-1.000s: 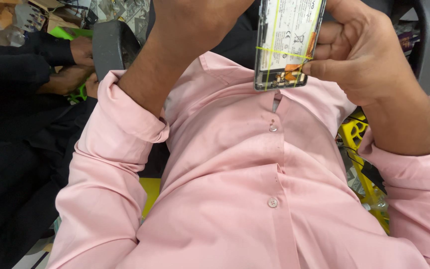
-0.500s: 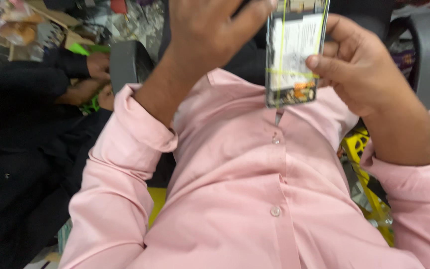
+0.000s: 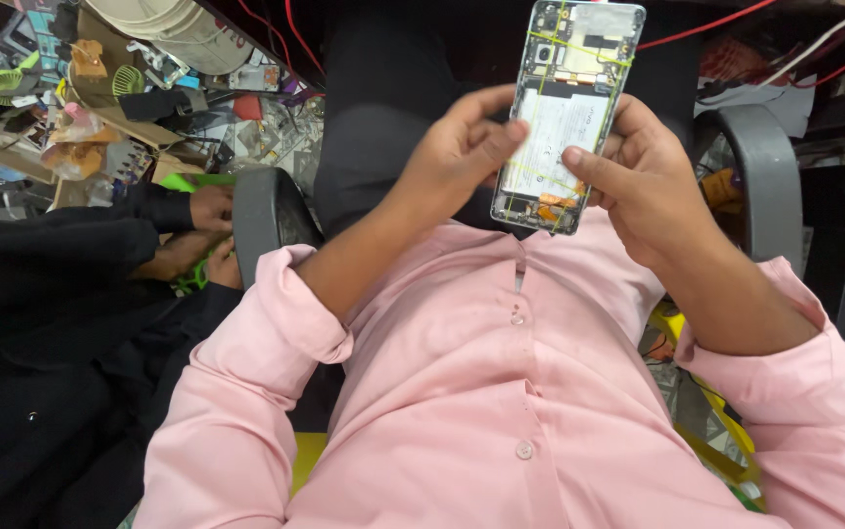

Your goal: The person secures a disassembled smartphone with a rubber band, applies tape to the edges, and uses a metal tool to adjust internal components. They then remove the rubber band, pick up a light blue back cover, and wipe it with a cloth.

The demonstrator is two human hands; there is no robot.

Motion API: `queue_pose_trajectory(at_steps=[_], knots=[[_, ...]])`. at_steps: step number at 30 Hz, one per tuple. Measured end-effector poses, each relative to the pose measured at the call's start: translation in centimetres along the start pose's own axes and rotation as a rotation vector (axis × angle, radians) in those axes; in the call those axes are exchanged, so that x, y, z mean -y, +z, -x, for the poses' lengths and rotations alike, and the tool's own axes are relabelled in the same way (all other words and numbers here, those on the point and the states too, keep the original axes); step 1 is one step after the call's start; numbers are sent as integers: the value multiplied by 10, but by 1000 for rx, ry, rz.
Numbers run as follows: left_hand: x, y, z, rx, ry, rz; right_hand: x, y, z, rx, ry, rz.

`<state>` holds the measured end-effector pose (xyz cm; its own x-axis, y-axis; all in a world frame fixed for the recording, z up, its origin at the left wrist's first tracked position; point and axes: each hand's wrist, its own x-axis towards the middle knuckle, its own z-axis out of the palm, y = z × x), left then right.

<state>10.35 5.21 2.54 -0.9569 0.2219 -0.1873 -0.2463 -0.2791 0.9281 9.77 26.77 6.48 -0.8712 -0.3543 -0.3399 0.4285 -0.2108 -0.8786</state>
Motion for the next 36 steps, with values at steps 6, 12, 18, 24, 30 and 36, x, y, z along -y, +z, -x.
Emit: queue_pose_trajectory(at_steps=[6, 12, 18, 24, 30, 36], knots=[[4, -1, 9, 43, -32, 54, 3, 2, 1, 35, -52, 102], [-21, 10, 22, -116, 228, -225, 5, 2, -3, 64, -71, 86], [-40, 25, 41, -261, 503, -656, -7, -1, -7, 134, -53, -77], [-41, 26, 43, -341, 648, -704, -16, -3, 0, 82, -176, -4], [-37, 26, 43, -404, 655, -688, -17, 1, 1, 70, -223, 41], [-36, 25, 39, -408, 567, -630, -15, 3, 5, 84, -258, 27]])
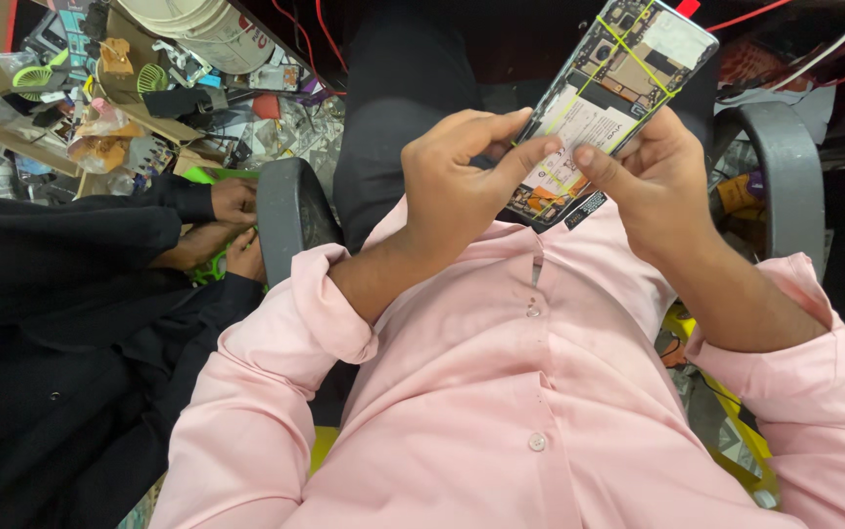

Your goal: The person secures a disassembled smartphone with a rubber band, applies tape to the edges, and uses a metal tool to adjust internal components. They then remove the rubber band, pick up a light blue back cover, and wipe it with a cloth.

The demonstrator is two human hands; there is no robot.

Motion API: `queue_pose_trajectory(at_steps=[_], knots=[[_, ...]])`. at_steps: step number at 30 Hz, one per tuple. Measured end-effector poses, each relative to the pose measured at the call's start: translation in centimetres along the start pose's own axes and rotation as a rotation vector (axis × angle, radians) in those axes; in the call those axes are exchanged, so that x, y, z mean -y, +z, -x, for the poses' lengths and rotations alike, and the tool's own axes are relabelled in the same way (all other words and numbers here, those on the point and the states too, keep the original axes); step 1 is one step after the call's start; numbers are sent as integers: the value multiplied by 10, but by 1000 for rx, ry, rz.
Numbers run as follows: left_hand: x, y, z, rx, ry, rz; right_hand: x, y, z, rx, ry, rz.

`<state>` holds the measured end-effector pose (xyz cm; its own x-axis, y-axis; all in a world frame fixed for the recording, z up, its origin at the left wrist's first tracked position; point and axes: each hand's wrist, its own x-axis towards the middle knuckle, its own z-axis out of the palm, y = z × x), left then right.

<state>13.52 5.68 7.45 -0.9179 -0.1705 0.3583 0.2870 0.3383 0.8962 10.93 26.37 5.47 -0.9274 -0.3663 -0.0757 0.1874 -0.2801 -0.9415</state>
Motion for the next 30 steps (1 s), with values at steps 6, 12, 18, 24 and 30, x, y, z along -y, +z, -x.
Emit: queue_pose_trajectory(at_steps=[6, 12, 18, 24, 30], knots=[[-5, -4, -6, -84, 265, -176, 1, 9, 6, 16, -160, 297], [-12, -29, -18, -81, 595, -395, 7, 15, 10, 88, -192, 507], [-8, -31, -21, 54, 733, -598, 13, 20, 11, 142, -203, 628], [1, -26, -20, 128, 791, -754, 18, 22, 10, 159, -230, 812], [-3, -22, -20, 196, 662, -608, 16, 24, 10, 148, -211, 843]])
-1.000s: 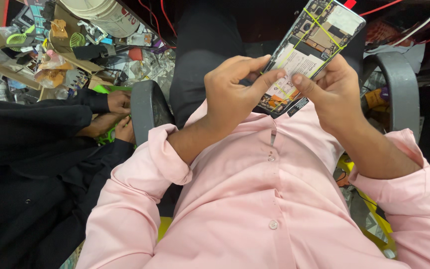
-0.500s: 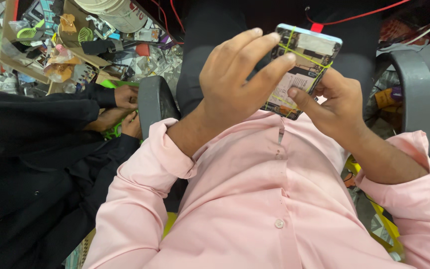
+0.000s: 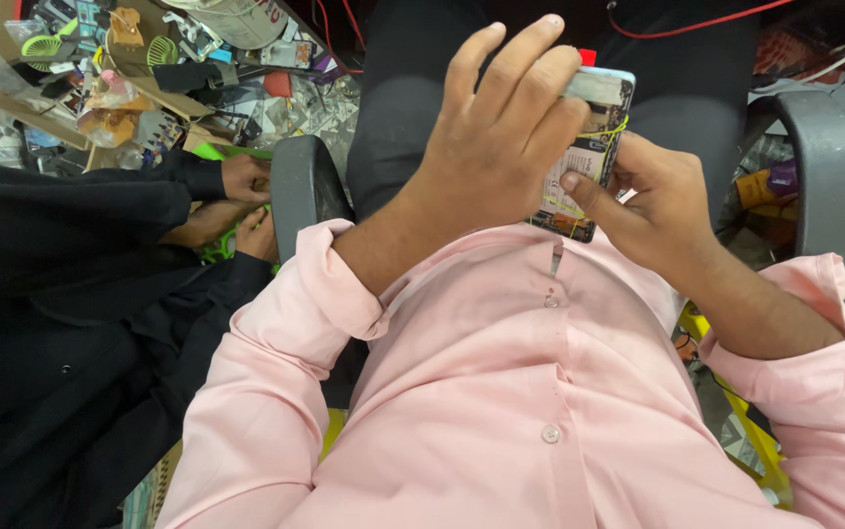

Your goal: The person secures a disassembled smartphone with a rubber band, applies tape to the edges, and uses a metal tool to adjust internal components. They then remove the rubber band, pick up a light blue back cover, and wipe it with a cloth.

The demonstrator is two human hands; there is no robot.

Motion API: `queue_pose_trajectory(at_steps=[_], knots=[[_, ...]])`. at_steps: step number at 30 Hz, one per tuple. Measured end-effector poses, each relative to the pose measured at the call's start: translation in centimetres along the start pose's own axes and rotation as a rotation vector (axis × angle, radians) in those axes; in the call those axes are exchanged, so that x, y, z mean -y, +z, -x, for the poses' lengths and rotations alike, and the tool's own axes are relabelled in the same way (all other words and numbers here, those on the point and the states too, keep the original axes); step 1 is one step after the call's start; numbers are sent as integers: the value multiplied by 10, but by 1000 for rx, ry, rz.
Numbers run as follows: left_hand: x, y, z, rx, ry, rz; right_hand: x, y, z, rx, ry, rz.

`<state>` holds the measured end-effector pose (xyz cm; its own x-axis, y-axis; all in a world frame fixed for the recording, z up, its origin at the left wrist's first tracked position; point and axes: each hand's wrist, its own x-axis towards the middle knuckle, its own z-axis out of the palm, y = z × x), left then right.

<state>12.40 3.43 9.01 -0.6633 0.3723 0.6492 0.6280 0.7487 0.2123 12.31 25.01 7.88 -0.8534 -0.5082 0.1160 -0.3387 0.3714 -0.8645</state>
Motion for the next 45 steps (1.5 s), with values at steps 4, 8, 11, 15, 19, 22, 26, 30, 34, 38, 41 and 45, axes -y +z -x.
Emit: queue_pose_trajectory(at_steps=[4, 8, 11, 15, 19, 22, 26, 30, 34, 38, 41, 45], knots=[[0, -1, -1, 18, -35, 171, -1, -1, -1, -9, -3, 20], [3, 2, -2, -34, -18, 82, -3, -3, -2, 49, -19, -9], [8, 2, -1, -57, -11, 59, -6, -3, -2, 74, -3, -20], [13, -3, -2, -177, -58, 166, -11, -1, 0, 69, 57, -144], [17, -8, -6, -313, -271, 301, -15, -3, 0, 28, 57, -379], [12, -9, -8, -293, -253, 299, -15, -5, 0, 8, 50, -450], [2, -7, -9, -314, -263, 263, -12, -6, 0, -50, 13, -52], [-5, -6, -9, -326, -358, 284, -7, -4, -1, -144, -159, 272], [-11, -1, -6, -322, -395, 339, -4, 0, -1, -210, -230, 145], [-15, 9, -2, -322, -424, 353, -4, 3, 0, -247, -265, 182], [-18, 16, 2, -316, -504, 380, -4, 5, -1, -227, -241, 271], [-26, 27, 4, -315, -648, 470, -4, 8, -3, -227, -326, 379]])
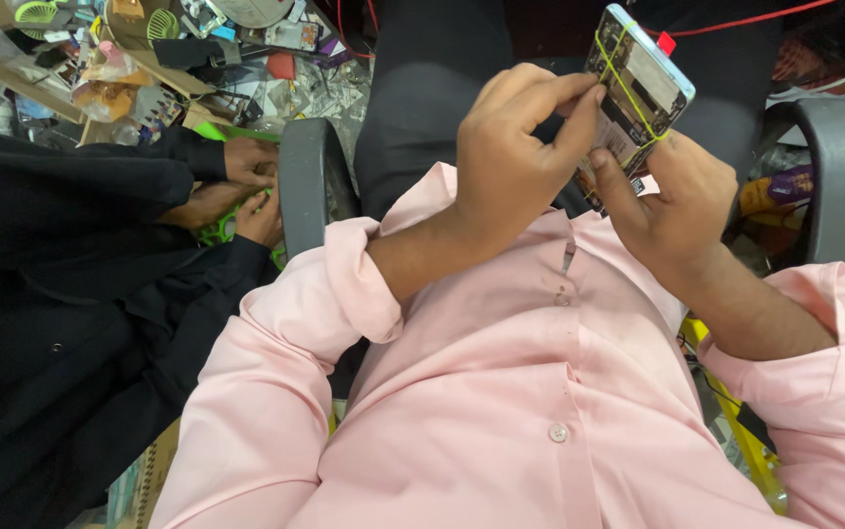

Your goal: The person secures a disassembled smartphone with a rubber band, applies tape to the edges, and uses a metal tool to adjust internal components. They then remove the rubber band, pick up a light blue back cover, and wipe it with a cloth.

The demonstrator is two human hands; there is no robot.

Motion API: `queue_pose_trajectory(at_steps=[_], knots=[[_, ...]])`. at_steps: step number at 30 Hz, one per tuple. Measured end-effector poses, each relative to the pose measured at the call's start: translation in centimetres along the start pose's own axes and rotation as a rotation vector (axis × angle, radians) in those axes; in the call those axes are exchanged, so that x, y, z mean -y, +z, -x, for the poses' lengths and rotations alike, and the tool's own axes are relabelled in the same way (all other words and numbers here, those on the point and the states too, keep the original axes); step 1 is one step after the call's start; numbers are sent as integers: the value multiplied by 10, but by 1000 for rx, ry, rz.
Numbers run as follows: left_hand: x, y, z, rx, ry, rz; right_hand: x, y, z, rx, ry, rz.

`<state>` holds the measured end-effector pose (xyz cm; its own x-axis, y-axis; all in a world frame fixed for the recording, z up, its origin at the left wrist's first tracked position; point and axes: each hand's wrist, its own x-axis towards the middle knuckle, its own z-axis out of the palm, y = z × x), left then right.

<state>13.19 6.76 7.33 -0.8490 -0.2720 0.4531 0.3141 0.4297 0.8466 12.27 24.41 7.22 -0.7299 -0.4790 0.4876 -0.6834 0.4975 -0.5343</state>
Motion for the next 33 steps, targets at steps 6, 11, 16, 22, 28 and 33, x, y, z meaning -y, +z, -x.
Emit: queue_pose_trajectory(at_steps=[6, 11, 16, 22, 28, 33], knots=[[1, 5, 3, 97, -177, 192, 0, 4, 3, -22, 41, -32], [-1, 1, 5, 167, -121, 290, -1, -1, 5, -35, 80, -5], [1, -5, -1, 204, -182, 445, 8, -5, -3, -55, 54, -35], [-6, -10, -7, 203, -500, 835, 18, -7, -8, -50, -11, 31], [-2, -24, -16, 263, -714, 817, 12, -5, -4, -34, -69, 135], [6, -24, -15, 229, -694, 964, 14, -5, -4, -22, -97, 174]])
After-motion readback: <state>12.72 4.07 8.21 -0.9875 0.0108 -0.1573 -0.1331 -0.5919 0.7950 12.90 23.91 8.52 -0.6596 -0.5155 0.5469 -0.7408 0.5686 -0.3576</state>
